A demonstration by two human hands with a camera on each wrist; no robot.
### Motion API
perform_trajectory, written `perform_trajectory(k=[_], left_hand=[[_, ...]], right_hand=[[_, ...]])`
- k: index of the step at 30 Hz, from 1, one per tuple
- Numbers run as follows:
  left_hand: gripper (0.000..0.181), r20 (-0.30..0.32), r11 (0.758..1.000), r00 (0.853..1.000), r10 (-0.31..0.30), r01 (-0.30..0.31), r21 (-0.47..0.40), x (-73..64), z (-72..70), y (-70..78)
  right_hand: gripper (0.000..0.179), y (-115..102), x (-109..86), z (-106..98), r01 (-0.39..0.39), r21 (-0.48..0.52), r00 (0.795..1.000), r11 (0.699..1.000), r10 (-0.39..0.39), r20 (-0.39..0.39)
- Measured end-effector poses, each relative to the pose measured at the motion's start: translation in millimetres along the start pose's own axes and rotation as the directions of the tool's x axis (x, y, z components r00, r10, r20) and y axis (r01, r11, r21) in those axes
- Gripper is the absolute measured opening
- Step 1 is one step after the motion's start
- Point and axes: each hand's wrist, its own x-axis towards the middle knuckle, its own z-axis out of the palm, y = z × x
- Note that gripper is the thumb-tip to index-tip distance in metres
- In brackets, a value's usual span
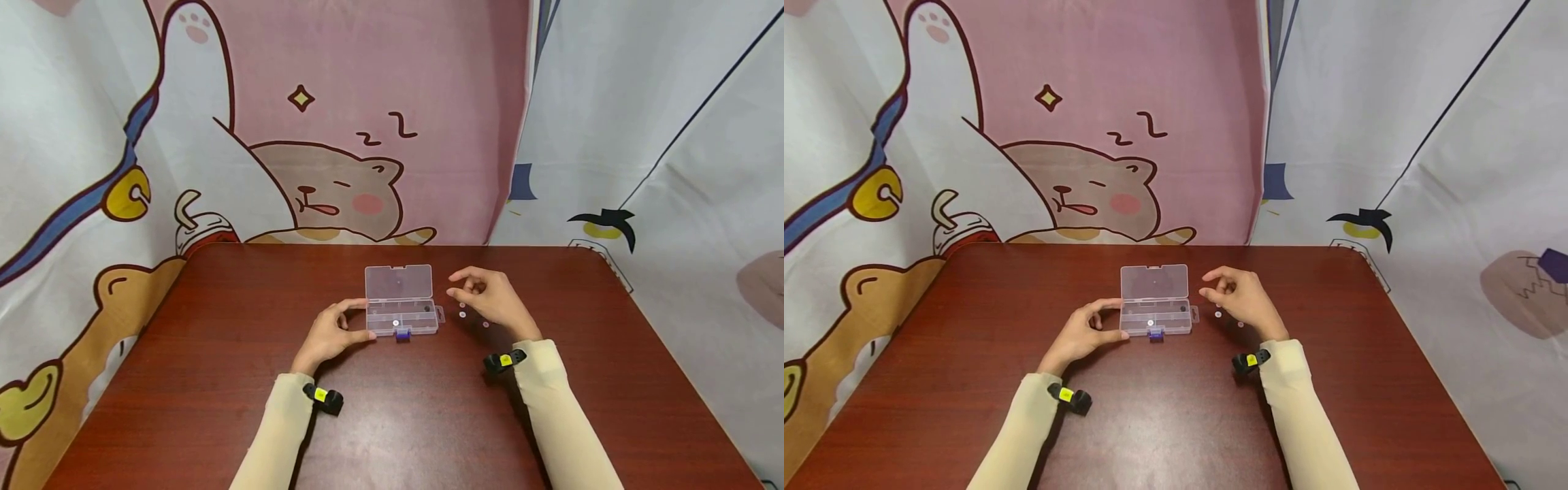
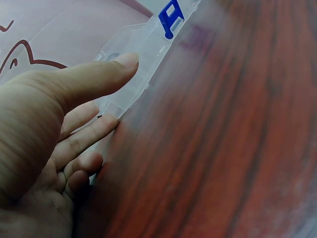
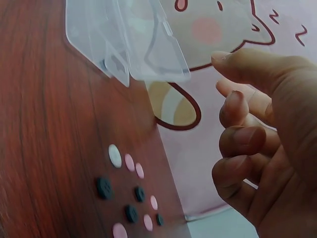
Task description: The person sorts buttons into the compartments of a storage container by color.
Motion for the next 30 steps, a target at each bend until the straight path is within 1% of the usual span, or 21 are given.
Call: perform_trajectory(k=[8, 18, 26, 30], left_hand=[[0.067, 0.000, 1.000, 1.000, -0.010, 0.010, -0.002, -0.5, -0.8, 0.8], [0.067, 0.003, 1.000, 1.000, -0.015, 0.015, -0.003, -0.6, -1.3, 2.6], [0.067, 0.001, 1.000, 1.000, -0.013, 0.014, -0.003, -1.1, -1.1, 2.5], [0.067, 0.001, 1.000, 1.000, -0.012, 0.012, -0.010, -1.1, -0.9, 2.2]], right_hand=[[0.027, 16, -1.2, -13, -0.025, -0.009, 0.999, 1.000, 0.025, -0.021], [0.040, 42, -5.1, -25, -0.104, -0.060, 0.995, 0.993, 0.103, -0.012], [0.036, 57, -9.5, -32, -0.155, -0.093, 0.988, 0.984, 0.156, 0.005], [0.032, 64, -11.0, -34, -0.181, -0.113, 0.982, 0.977, 0.185, 0.033]])
